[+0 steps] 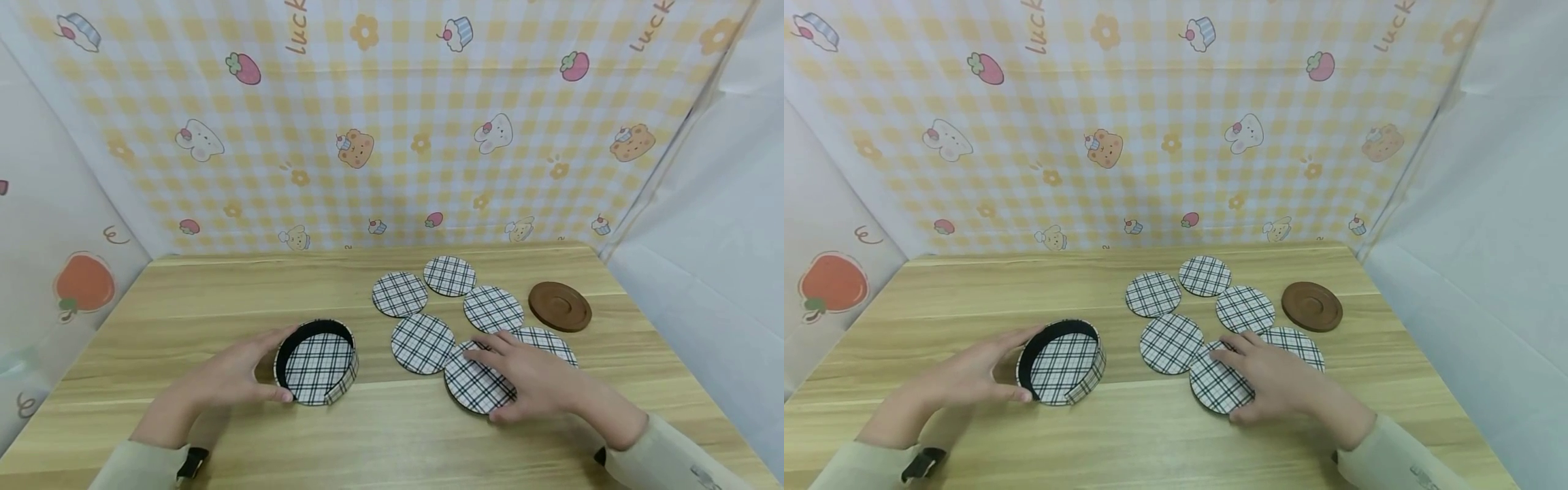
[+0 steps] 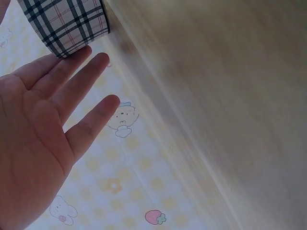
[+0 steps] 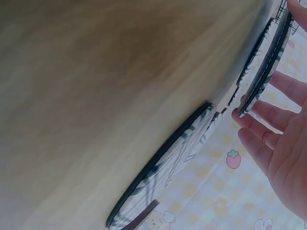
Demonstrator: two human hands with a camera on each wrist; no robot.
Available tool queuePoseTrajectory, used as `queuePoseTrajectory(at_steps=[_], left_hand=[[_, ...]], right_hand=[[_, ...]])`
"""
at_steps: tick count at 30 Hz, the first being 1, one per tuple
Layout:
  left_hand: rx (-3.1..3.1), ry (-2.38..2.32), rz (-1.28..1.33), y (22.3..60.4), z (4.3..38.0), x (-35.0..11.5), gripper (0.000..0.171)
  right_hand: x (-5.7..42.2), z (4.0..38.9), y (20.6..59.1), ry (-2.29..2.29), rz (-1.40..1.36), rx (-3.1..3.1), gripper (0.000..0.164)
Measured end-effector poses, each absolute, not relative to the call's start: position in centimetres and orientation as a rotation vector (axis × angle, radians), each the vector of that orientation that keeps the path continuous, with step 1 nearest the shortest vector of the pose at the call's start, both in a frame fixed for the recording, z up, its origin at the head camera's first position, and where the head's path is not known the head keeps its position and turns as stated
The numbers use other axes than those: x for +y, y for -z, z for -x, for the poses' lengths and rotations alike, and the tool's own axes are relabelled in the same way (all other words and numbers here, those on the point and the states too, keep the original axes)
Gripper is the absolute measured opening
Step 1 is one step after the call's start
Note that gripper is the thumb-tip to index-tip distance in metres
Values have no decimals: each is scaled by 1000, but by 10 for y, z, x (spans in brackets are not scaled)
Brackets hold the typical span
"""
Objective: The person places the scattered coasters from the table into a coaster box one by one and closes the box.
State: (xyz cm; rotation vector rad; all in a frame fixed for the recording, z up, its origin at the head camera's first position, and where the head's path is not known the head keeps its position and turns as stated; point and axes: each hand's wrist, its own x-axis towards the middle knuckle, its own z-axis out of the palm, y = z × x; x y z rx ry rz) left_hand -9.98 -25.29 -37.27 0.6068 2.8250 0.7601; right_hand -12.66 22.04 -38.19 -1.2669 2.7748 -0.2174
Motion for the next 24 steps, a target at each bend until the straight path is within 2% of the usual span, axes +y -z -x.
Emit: queuePoseTrajectory(at_steps=[24], left_hand=[[2784,-831,-574,373,100,-254,112]], right_hand=[[179,143,362,274,1366,2769,92]])
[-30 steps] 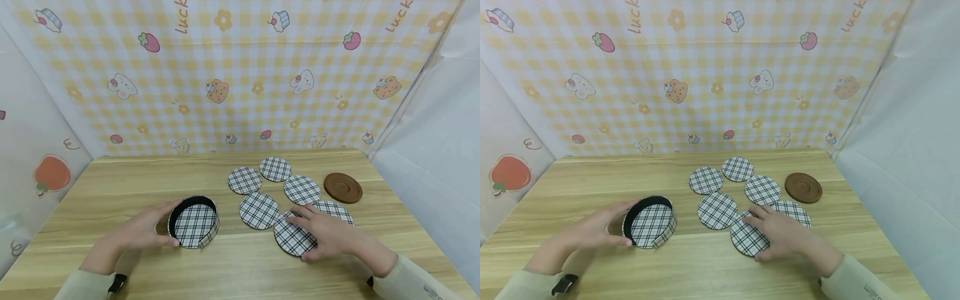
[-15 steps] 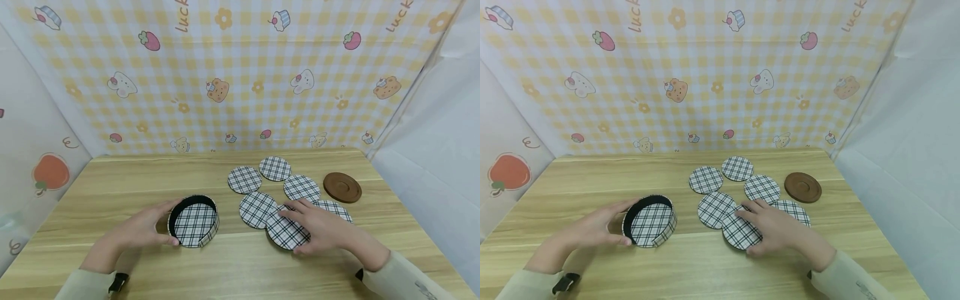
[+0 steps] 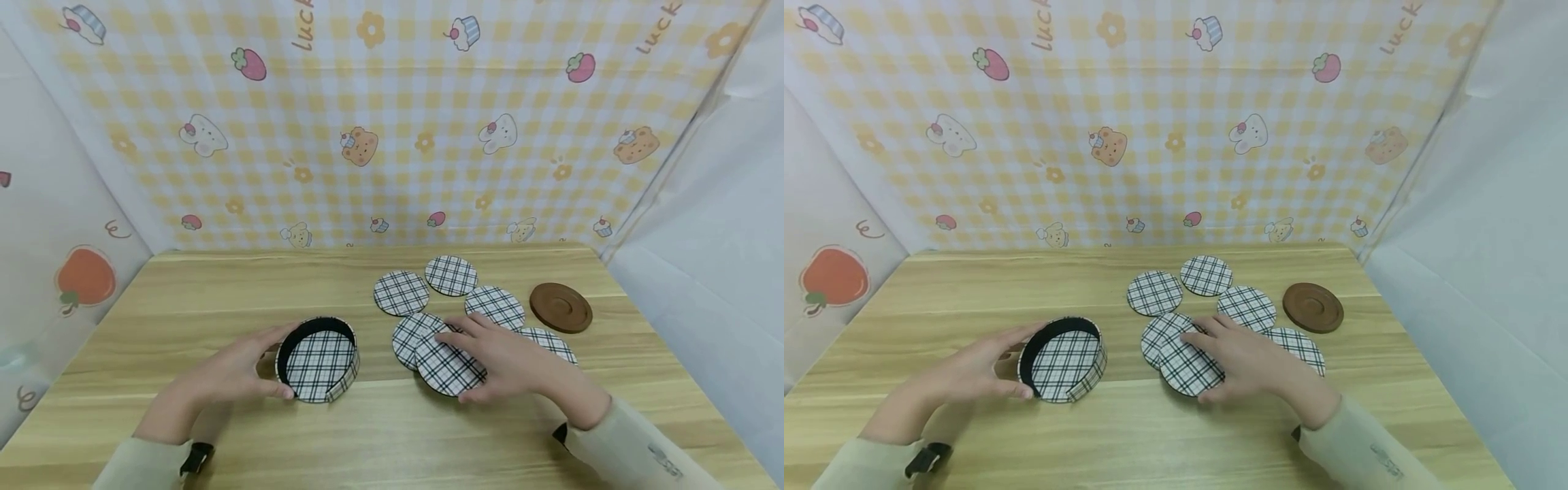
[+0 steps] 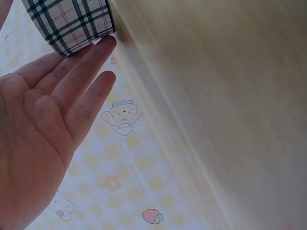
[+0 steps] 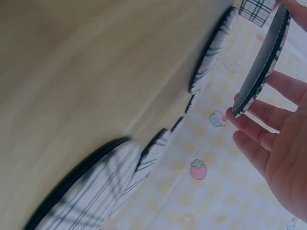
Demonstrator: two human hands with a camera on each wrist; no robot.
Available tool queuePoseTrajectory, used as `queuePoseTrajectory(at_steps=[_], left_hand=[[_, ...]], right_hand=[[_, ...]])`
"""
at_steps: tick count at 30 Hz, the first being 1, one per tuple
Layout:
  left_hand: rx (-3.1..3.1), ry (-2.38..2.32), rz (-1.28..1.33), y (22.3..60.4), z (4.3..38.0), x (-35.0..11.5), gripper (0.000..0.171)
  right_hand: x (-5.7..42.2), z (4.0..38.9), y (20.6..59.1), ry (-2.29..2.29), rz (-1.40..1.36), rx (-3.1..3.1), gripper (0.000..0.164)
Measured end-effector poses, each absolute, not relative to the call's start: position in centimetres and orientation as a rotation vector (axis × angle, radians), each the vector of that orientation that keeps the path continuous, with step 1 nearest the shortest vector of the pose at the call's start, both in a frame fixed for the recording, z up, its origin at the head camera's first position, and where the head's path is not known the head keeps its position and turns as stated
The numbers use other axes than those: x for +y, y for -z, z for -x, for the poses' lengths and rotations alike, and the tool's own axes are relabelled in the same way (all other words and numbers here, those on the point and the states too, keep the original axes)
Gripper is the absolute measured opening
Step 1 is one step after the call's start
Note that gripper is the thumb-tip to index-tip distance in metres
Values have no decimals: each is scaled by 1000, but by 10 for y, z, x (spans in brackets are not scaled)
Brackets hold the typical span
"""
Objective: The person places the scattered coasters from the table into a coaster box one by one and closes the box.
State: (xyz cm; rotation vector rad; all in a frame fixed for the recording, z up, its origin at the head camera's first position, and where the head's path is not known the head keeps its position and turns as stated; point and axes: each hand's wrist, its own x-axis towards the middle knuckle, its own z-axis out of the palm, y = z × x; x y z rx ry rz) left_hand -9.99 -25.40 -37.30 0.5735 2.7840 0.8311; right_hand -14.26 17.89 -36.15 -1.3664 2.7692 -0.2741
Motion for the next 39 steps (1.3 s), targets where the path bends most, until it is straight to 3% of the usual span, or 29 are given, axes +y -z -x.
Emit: queuePoseTrajectory(at_steps=[39], left_hand=[[2746,-898,-640,374,102,-255,113]], right_hand=[[48,161,348,317,1560,2607,92]])
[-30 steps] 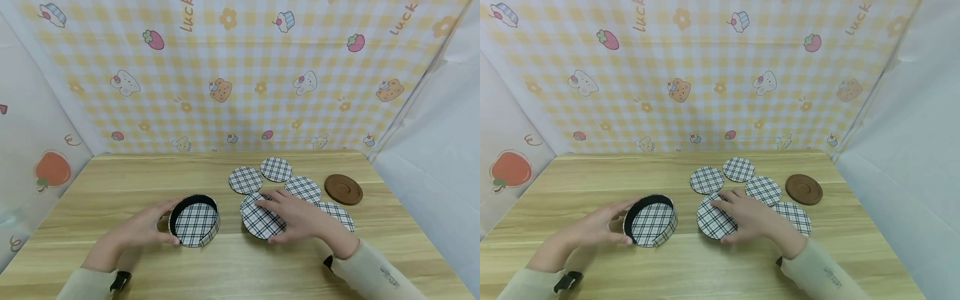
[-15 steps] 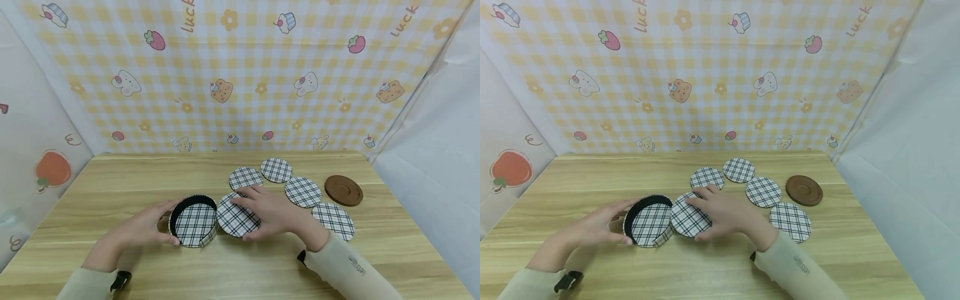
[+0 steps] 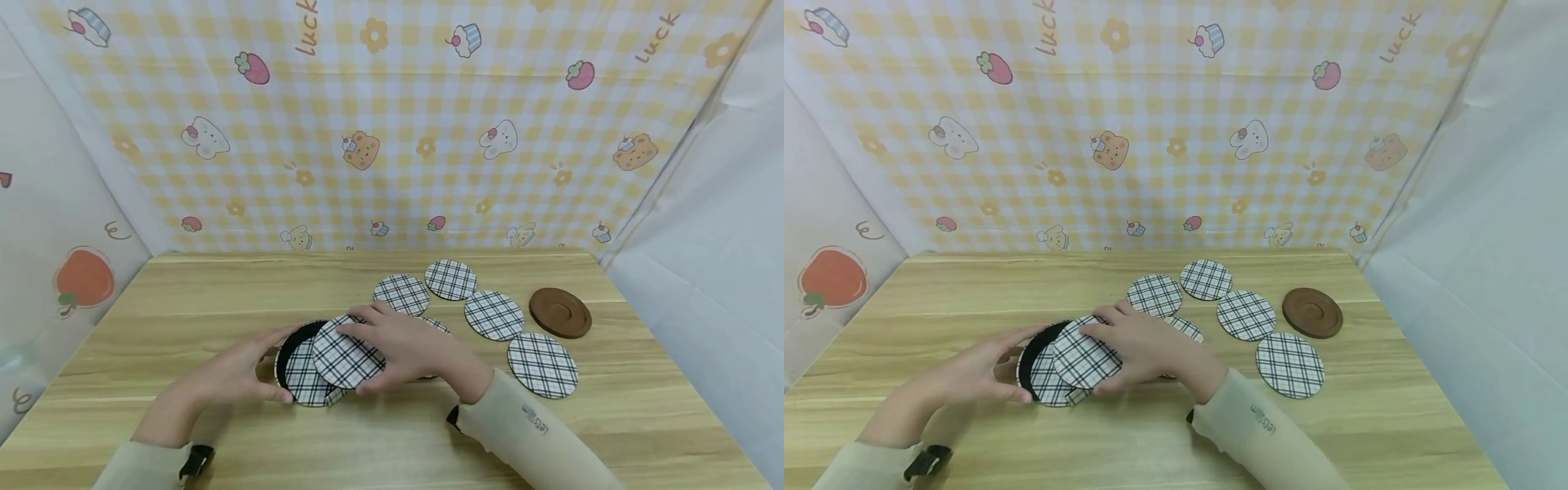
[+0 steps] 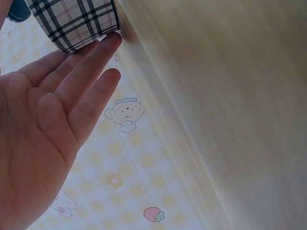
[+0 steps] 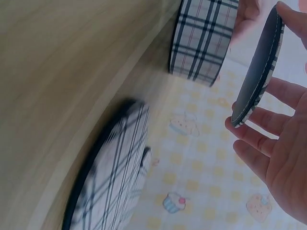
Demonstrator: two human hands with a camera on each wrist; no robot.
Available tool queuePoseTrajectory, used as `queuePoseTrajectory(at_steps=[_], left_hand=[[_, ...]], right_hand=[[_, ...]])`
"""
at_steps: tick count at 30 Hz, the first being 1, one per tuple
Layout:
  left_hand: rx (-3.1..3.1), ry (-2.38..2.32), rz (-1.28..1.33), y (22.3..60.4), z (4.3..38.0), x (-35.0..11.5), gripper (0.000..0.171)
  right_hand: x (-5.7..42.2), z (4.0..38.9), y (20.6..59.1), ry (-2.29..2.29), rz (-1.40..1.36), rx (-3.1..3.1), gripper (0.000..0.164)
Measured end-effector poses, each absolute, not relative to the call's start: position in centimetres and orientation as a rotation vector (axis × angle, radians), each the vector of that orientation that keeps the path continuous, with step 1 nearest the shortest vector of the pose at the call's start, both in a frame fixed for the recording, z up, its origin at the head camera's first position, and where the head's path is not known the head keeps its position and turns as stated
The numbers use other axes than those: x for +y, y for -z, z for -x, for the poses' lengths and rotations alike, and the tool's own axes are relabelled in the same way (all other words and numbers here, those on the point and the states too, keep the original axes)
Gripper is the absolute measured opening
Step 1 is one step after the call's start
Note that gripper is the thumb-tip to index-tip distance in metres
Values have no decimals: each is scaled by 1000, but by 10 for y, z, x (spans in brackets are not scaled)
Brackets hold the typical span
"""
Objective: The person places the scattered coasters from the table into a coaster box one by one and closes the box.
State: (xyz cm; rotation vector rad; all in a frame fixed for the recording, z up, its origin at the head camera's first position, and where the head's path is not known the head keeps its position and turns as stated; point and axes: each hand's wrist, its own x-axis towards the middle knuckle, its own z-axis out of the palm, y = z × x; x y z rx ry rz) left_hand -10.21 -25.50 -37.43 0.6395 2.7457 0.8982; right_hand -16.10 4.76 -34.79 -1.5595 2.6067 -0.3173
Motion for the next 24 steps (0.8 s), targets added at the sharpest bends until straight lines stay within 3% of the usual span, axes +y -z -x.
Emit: queuePoseTrajectory(at_steps=[24], left_hand=[[2700,-930,-696,377,105,-256,105]], right_hand=[[-6,163,350,133,1674,2586,89]])
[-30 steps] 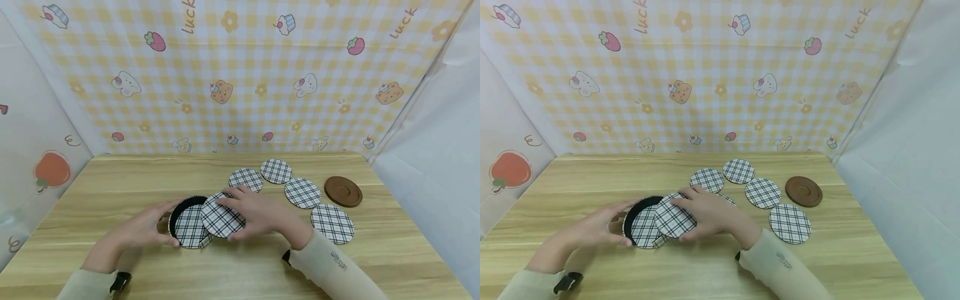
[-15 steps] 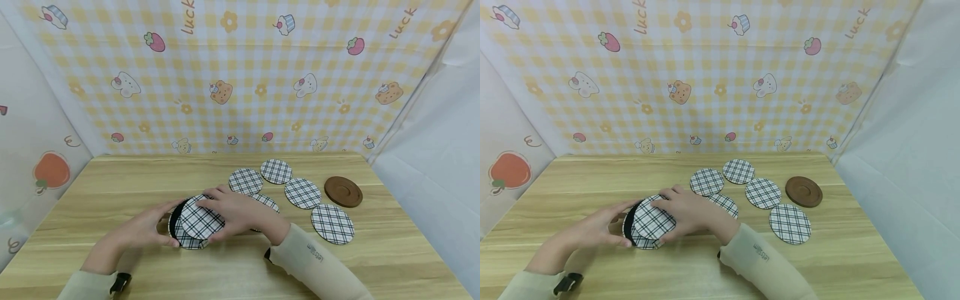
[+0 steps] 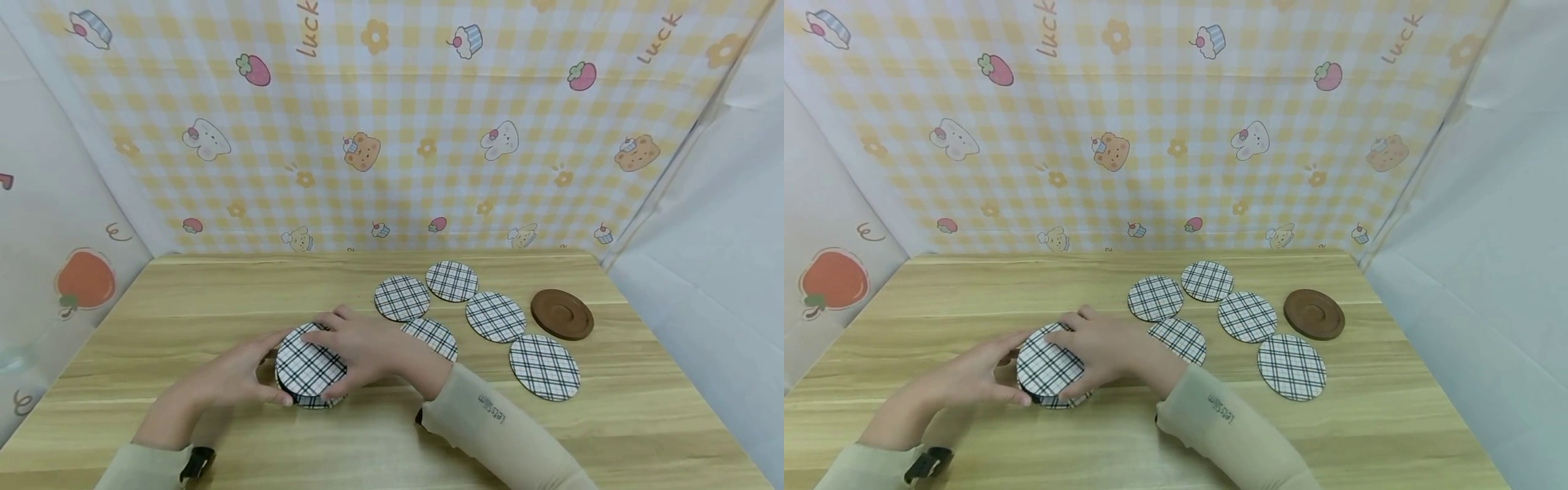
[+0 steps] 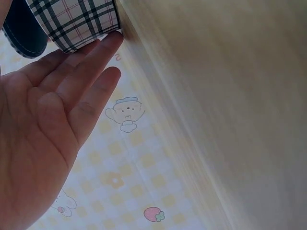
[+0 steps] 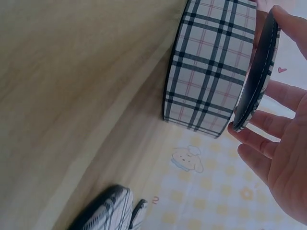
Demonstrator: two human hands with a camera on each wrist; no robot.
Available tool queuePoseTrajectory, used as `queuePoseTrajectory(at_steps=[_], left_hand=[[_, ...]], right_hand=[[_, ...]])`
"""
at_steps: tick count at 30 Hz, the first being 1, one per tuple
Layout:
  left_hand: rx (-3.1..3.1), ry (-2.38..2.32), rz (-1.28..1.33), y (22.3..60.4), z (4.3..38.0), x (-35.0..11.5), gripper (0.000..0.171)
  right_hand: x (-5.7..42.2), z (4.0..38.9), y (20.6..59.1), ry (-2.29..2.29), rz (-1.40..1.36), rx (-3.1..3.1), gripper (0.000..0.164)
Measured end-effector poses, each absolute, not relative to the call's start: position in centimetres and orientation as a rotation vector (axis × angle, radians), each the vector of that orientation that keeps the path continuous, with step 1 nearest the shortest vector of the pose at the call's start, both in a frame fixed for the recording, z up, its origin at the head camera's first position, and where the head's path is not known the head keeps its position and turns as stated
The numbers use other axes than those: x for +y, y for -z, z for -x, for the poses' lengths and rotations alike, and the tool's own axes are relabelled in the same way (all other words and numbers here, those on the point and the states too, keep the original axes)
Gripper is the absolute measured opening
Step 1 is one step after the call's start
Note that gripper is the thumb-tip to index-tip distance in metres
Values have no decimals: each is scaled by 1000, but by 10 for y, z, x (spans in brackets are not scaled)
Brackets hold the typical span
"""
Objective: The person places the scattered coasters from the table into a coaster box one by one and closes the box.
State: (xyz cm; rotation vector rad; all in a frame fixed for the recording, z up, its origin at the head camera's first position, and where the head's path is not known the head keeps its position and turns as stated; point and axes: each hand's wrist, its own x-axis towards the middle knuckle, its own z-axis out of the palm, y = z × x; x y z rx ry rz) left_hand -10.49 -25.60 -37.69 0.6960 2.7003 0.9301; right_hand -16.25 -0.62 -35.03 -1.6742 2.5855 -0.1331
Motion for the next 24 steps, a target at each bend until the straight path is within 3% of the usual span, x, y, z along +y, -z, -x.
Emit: queuePoseTrajectory(at_steps=[24], left_hand=[[2670,-968,-664,377,105,-257,110]], right_hand=[[-13,168,361,139,1587,2548,92]])
